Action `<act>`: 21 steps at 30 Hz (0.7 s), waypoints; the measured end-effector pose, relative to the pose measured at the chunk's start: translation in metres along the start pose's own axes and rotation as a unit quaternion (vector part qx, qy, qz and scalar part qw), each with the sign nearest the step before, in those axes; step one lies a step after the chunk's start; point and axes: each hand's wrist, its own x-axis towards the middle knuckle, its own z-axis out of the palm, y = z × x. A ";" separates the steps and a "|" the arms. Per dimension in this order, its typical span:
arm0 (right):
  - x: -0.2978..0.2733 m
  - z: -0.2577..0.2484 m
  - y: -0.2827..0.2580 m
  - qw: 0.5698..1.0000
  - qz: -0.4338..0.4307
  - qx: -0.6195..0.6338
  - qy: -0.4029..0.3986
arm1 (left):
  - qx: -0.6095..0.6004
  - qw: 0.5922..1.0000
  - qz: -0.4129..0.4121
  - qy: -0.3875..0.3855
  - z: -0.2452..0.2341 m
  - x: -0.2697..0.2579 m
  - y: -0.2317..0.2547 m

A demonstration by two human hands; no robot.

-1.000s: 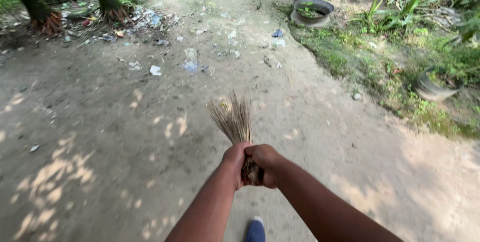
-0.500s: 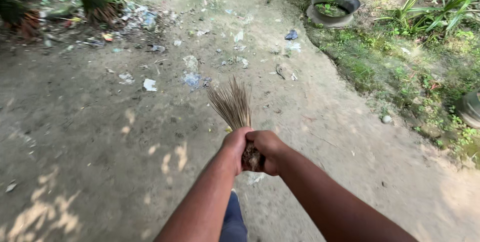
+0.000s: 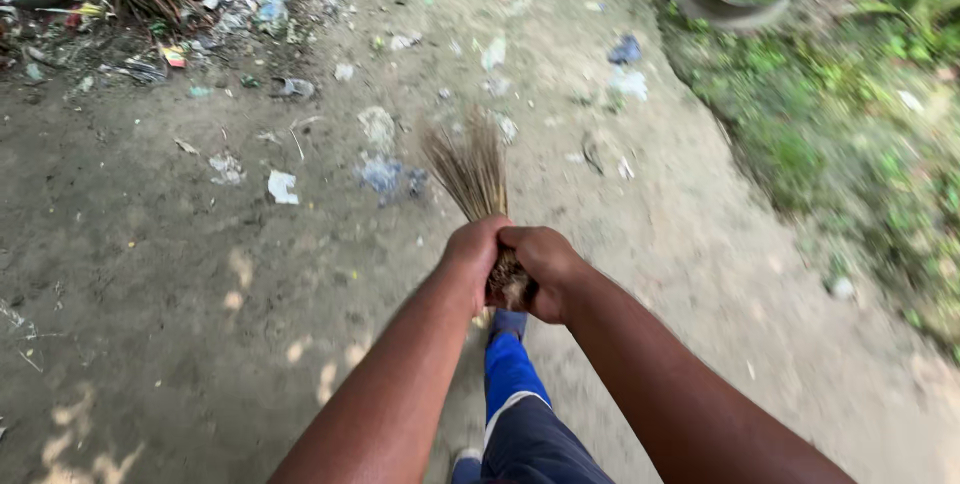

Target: The person sweeps dry leaves and debris into a pile on the ground by hand using a stick broom and then sweeps the ground along a path.

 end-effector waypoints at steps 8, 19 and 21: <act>0.096 0.001 -0.193 0.997 0.034 -0.042 0.052 | -0.009 0.999 -0.009 0.036 0.068 0.097 0.173; 0.255 0.013 -0.340 0.994 0.003 -0.093 0.064 | -0.079 0.996 -0.036 0.012 0.073 0.263 0.315; 0.281 0.020 -0.371 0.981 0.007 -0.177 0.079 | -0.105 0.993 -0.055 0.001 0.069 0.290 0.336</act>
